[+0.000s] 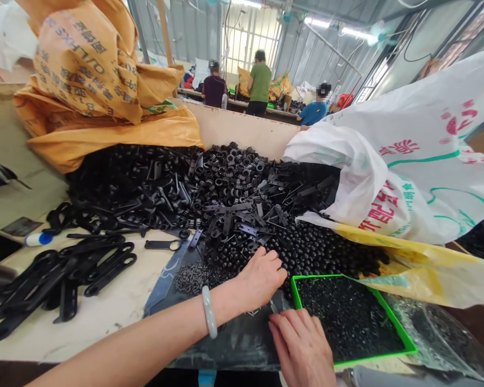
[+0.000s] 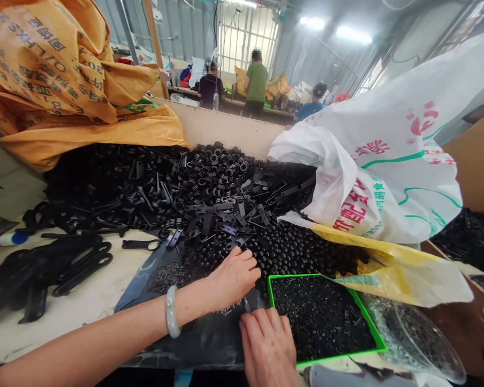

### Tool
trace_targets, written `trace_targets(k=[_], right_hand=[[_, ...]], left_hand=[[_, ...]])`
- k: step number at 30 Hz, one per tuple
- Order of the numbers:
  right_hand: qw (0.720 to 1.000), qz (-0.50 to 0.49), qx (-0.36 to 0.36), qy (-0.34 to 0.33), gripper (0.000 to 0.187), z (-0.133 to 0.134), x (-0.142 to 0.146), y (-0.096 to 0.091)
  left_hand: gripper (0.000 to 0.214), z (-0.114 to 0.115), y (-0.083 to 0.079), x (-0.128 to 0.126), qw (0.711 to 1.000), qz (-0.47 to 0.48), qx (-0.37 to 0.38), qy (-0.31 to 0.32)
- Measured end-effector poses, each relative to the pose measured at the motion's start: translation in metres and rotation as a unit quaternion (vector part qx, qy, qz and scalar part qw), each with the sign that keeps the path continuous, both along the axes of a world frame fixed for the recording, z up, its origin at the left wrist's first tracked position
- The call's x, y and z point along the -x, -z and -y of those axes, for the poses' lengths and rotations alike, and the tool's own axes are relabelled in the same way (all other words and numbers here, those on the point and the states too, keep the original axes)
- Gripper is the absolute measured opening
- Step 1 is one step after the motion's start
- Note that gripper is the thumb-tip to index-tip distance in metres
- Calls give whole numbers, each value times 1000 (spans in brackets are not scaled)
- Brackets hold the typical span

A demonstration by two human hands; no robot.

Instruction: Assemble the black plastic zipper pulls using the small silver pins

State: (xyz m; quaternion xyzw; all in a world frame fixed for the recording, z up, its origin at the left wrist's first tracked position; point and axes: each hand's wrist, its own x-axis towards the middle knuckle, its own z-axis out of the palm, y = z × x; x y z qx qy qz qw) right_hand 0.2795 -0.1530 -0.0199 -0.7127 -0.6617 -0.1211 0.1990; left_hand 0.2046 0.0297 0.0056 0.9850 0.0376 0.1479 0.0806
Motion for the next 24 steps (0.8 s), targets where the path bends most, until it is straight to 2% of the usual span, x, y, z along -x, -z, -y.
trace_targets(k=[4,8,10,12,14,15,17,19,21,24], right_hand=[[1000,-10,21,-6,33,-9,7,6],[1000,11,20,-20,32,-23,12,21],[999,14,25,-31,30,-28,12,23],[998,21,37,-51,27,-32,11,19],[995,37,60,-72,26,-36,8,11],[993,46,72,-83,26,-37,7,7],[989,66,91,-100,28,-40,5,1],[986,79,95,-109,29,-41,3,-2],[986,84,94,-111,31,-43,2,-2],[986,79,92,-118,33,-44,0,-3]], left_hand=[[5,-1,-13,7,999,-5,-8,39],[8,-2,-18,7,998,0,10,54],[12,-4,-19,14,999,10,35,34],[18,-6,-22,30,998,27,65,-4],[24,-4,-24,58,987,60,141,-56],[23,-1,-24,74,970,87,207,-90],[18,9,-18,108,921,137,329,-157],[12,24,-5,136,884,167,378,-217],[12,39,11,153,877,190,377,-230],[15,53,30,160,888,229,328,-227]])
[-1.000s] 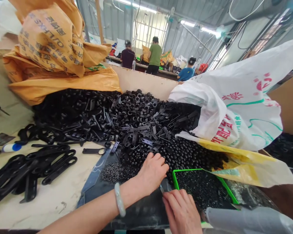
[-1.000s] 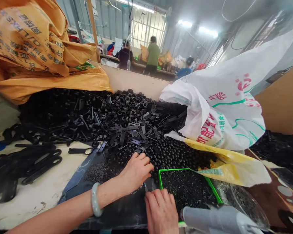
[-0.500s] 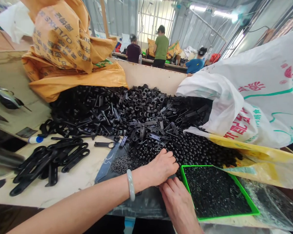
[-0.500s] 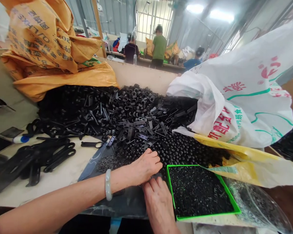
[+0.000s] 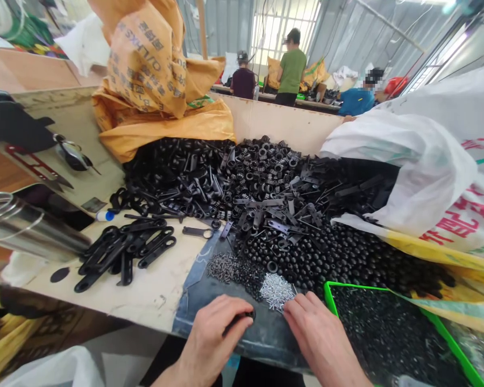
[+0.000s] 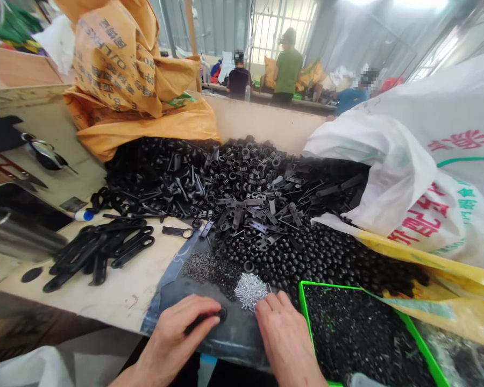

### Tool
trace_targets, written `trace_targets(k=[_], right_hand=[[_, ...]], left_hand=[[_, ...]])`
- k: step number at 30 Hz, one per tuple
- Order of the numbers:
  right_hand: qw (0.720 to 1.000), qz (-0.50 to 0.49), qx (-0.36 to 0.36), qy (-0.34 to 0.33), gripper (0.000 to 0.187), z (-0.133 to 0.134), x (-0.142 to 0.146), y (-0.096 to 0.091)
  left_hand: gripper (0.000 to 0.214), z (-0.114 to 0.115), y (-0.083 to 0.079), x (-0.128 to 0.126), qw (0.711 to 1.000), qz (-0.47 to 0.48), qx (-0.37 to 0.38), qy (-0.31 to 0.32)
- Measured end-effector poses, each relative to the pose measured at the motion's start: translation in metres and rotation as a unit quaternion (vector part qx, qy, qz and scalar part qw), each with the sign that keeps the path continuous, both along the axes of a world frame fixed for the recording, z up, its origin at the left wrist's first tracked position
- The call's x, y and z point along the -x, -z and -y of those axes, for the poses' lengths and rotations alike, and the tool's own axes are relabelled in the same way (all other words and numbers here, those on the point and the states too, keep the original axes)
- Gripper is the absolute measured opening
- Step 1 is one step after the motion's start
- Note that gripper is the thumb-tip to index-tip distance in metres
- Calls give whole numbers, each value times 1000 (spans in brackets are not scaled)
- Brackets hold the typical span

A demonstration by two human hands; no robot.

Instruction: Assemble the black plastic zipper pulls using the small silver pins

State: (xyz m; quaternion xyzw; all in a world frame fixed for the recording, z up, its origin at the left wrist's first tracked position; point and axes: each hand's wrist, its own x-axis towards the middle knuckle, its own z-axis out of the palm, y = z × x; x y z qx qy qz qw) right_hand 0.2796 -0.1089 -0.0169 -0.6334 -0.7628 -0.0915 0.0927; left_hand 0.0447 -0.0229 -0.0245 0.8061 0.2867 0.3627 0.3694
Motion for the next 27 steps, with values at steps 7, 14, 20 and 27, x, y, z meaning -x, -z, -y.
trace_targets(k=[7,14,20,27], right_hand=[[1000,-16,-9,13,33,-3,-1,-4],[994,-100,2,39,26,4,-4,5],[971,-231,43,43,17,12,-2,-5],[909,-399,73,93,13,20,7,-5]], left_hand=[[33,1,9,-6,996,-39,-74,-3],[30,3,14,-3,997,-35,-65,-4],[24,1,6,-5,999,-34,-8,-4],[18,-2,0,-6,999,-26,-42,21]])
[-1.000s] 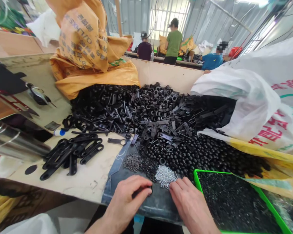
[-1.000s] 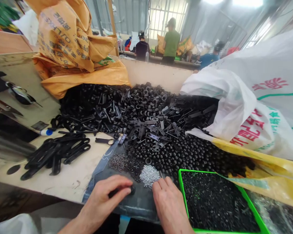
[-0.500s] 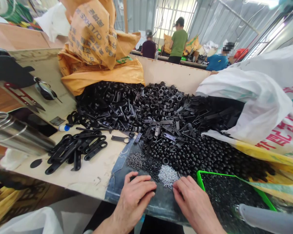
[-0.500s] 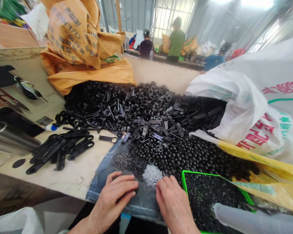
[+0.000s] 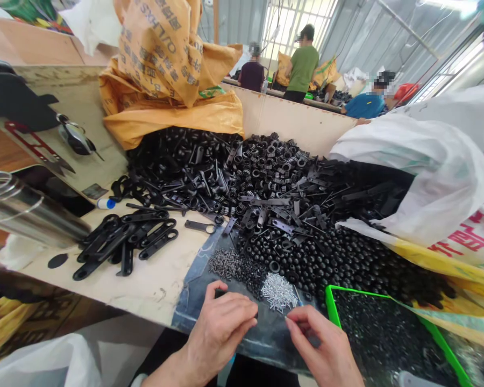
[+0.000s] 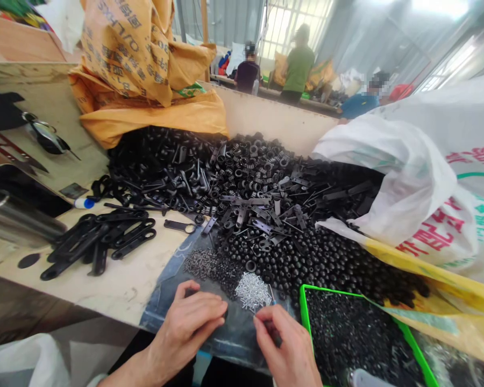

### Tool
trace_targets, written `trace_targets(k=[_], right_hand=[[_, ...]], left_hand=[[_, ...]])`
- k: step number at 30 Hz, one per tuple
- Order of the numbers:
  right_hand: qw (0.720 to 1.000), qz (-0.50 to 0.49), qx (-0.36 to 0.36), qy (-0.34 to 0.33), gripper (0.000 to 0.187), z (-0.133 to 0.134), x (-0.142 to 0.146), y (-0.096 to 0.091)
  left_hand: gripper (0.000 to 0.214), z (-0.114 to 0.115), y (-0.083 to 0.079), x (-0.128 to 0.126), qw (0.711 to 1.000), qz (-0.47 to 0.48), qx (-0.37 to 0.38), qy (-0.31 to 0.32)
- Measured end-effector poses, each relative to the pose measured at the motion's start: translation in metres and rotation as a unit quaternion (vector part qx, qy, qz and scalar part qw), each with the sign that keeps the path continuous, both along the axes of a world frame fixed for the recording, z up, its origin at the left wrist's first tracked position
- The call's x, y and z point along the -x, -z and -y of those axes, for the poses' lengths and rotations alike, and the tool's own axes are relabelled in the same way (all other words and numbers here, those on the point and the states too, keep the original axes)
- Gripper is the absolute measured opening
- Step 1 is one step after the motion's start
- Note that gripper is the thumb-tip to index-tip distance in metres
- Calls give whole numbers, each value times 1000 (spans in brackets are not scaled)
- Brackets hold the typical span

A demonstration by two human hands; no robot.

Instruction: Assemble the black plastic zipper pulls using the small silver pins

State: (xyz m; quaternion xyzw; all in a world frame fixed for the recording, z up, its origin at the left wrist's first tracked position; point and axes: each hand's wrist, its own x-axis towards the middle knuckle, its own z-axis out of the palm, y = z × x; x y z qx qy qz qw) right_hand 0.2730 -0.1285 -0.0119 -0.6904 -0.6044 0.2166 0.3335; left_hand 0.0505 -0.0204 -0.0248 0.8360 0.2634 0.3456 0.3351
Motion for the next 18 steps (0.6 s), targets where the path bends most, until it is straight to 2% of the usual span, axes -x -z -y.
trace_targets(k=[3,5,8,13,18], right_hand=[[998,-53,-17,30,16,2,1,6],[997,-72,-36,20,21,2,3,8],[991,-133,-34,13,19,3,11,14],[959,-266,2,95,17,6,31,24],[974,-190,-99,78,10,-6,45,15]], left_hand=[[17,1,1,0,1000,1,-14,-4],[16,1,1,0,1000,-1,-4,-4],[18,0,0,0,1000,-2,18,6],[21,-2,-6,-2,997,-16,81,-11],[19,-2,-5,-4,996,-30,84,-9]])
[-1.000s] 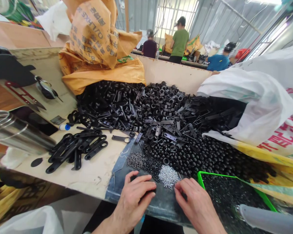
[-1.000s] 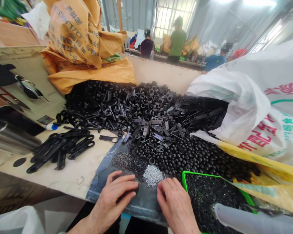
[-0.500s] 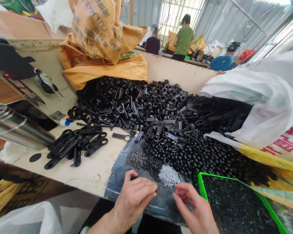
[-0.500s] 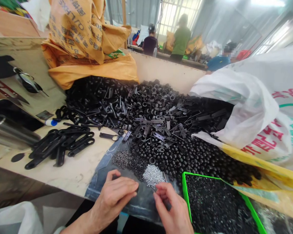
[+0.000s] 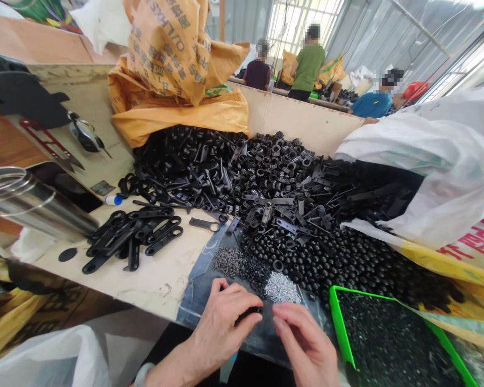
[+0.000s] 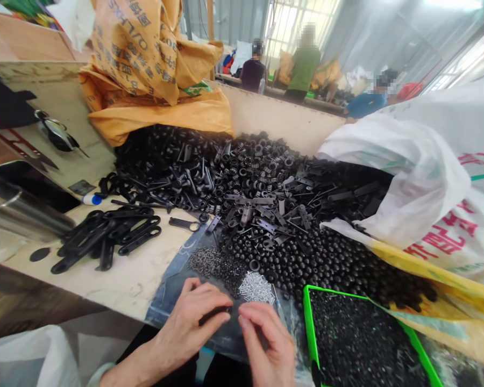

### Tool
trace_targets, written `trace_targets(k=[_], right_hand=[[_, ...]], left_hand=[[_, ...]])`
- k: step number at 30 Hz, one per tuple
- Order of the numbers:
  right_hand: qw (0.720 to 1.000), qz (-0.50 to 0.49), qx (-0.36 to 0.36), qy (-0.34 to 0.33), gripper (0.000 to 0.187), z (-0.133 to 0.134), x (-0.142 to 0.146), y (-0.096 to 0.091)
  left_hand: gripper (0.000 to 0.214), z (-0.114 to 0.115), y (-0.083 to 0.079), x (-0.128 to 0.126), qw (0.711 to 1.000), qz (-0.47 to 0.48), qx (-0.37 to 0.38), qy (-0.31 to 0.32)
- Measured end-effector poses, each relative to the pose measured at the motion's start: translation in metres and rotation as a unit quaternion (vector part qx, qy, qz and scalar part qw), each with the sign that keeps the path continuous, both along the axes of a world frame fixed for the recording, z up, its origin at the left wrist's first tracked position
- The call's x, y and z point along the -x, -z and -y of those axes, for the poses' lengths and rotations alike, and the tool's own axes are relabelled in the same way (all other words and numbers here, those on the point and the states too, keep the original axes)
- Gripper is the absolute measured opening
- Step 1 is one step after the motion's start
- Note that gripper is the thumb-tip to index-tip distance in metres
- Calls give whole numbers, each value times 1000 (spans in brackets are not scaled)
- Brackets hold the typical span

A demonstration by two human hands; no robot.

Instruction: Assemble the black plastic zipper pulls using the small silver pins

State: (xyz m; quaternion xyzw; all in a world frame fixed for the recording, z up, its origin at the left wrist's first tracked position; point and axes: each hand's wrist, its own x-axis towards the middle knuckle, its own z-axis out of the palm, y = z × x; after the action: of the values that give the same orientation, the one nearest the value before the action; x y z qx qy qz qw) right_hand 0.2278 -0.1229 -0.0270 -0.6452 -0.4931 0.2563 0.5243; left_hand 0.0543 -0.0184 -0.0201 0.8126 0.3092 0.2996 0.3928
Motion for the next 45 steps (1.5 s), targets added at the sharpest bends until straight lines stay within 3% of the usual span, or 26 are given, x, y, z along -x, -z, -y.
trace_targets(k=[5,8,15,22,38,45], right_hand=[[999,-14,27,33,14,-9,9,0],[999,16,37,17,16,-8,9,6],[986,150,-76,-2,10,-18,9,7],[985,157,-76,-15,11,-14,8,16],[920,347,-161,-83,26,-14,2,9],[944,293,-142,-62,23,-9,2,16]], left_hand=[[18,0,6,1,1000,11,-1,-1],[16,-1,6,1,1000,7,0,3],[12,1,8,1,1000,4,-15,-3],[9,2,6,2,1000,13,-11,-3],[12,3,11,3,1000,29,-12,-4],[12,2,11,2,999,24,-26,-3]])
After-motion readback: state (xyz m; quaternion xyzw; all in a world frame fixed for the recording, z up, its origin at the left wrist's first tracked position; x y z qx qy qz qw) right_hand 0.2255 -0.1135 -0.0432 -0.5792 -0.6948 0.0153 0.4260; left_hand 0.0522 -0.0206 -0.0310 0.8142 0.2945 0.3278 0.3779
